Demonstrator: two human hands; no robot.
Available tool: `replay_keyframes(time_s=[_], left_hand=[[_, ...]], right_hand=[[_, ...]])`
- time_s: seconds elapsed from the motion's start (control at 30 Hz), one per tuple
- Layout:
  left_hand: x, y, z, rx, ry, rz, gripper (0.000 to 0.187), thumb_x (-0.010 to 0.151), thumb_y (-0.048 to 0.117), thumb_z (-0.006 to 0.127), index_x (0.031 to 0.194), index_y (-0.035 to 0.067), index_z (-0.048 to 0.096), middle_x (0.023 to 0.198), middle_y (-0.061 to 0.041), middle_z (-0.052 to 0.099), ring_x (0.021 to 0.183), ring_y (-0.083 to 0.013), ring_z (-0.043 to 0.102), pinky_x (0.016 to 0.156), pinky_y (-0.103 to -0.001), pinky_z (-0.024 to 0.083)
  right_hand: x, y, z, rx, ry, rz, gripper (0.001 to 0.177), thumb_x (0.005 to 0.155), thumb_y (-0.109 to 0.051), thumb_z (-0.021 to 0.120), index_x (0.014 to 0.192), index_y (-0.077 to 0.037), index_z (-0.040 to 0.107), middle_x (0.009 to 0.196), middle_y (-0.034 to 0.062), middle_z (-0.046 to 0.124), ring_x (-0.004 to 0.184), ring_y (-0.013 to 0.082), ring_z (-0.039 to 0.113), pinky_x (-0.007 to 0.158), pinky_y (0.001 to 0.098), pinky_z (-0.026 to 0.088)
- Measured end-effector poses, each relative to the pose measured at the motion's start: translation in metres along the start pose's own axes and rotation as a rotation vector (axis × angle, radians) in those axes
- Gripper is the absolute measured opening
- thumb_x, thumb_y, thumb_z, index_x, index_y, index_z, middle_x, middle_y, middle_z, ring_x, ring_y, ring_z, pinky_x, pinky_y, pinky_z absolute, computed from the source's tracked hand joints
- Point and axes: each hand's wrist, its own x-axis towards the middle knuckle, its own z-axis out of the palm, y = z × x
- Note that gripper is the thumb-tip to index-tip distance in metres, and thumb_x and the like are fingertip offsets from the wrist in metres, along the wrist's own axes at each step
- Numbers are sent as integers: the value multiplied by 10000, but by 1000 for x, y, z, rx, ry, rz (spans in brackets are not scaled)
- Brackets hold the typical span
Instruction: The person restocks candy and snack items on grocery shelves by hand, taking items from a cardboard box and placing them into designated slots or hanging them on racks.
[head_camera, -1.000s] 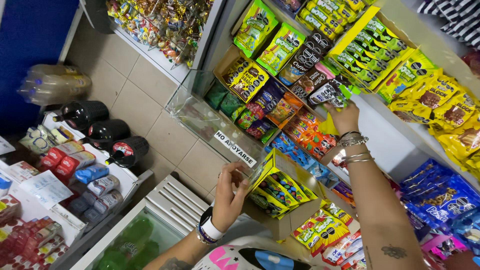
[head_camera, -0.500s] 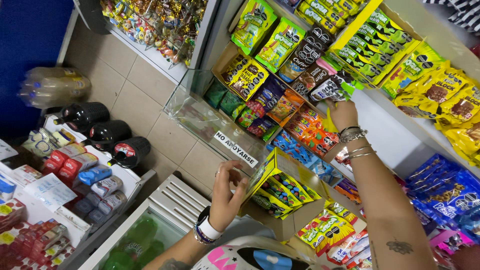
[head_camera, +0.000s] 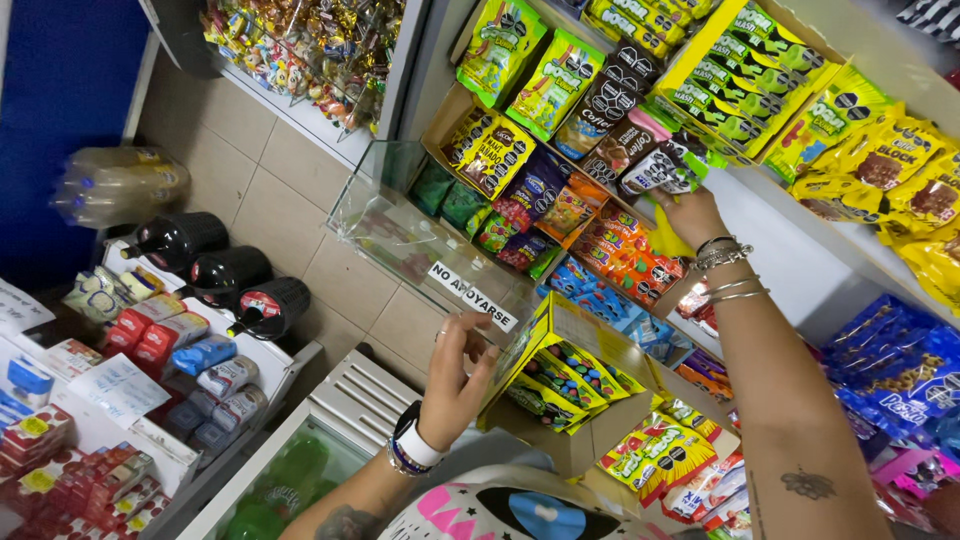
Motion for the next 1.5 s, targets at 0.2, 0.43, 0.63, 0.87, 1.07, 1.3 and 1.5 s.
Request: replay_keyframes(time_s=[0.2, 0.43, 0.63, 0.87, 1.07, 1.3, 1.5], left_hand=[[3, 3, -11, -126, 59, 107, 297, 1016, 120, 547, 1278, -18, 537, 1052, -159, 537, 797, -242, 552, 728, -384, 481], [-26, 62, -11, -123, 150, 252, 301, 1063, 172, 469, 1291, -16, 525, 1090, -151, 526, 847, -213, 530, 786, -369, 478], [-107, 96, 66, -437, -195, 285, 405, 1050, 319, 480, 1206, -28, 618, 980, -188, 706, 825, -251, 697, 742, -365, 570], [-223, 92, 203, -1060, -736, -737, 536, 1007, 531, 603, 1290, 77, 621, 1109, -109, 724, 843, -237, 734, 666, -356, 612], [-284, 68, 287, -460, -1079, -314, 580, 974, 506, 669, 1315, 41, 616, 1173, -169, 696, 967, -272, 708, 722, -355, 594], [-328, 89, 363, 375, -1231, 432, 689, 1000, 586, 433, 1211, -31, 656, 1271, -281, 572, 1264, -435, 593, 990, -468, 538], [-293, 46, 431, 865, -644, 772, 423, 966, 428, 530, 1093, 32, 607, 856, -134, 709, 856, -367, 765, 682, -489, 613]], right_hand=[[-96, -95, -90, -93, -111, 106, 872, 935, -587, 690, 1324, 182, 558, 1312, 419, 594, 1279, 540, 544, 1062, 588, 469], [-220, -37, -163, -211, 34, -10, 583, 872, -450, 782, 1219, 18, 744, 1133, 332, 724, 1109, 523, 669, 943, 554, 532], [-503, -65, -173, 358, 297, -117, 317, 990, -130, 692, 1273, 13, 679, 1059, 251, 691, 1034, 348, 610, 938, 446, 469], [-669, 17, -54, 830, 325, 23, 301, 986, -216, 668, 1201, -7, 694, 868, 103, 667, 767, 195, 589, 690, 319, 502], [-735, 104, 32, 978, 434, 159, 333, 1017, -310, 639, 1220, -48, 674, 967, 87, 650, 849, 205, 575, 763, 362, 460], [-721, 145, 86, 1186, 486, 369, 377, 971, -398, 660, 1241, -135, 631, 1181, 68, 645, 1013, 256, 556, 914, 468, 382], [-675, 294, 177, 2251, 687, -58, 492, 990, -396, 622, 1398, -121, 609, 1455, 174, 604, 1296, 437, 600, 1034, 636, 513]])
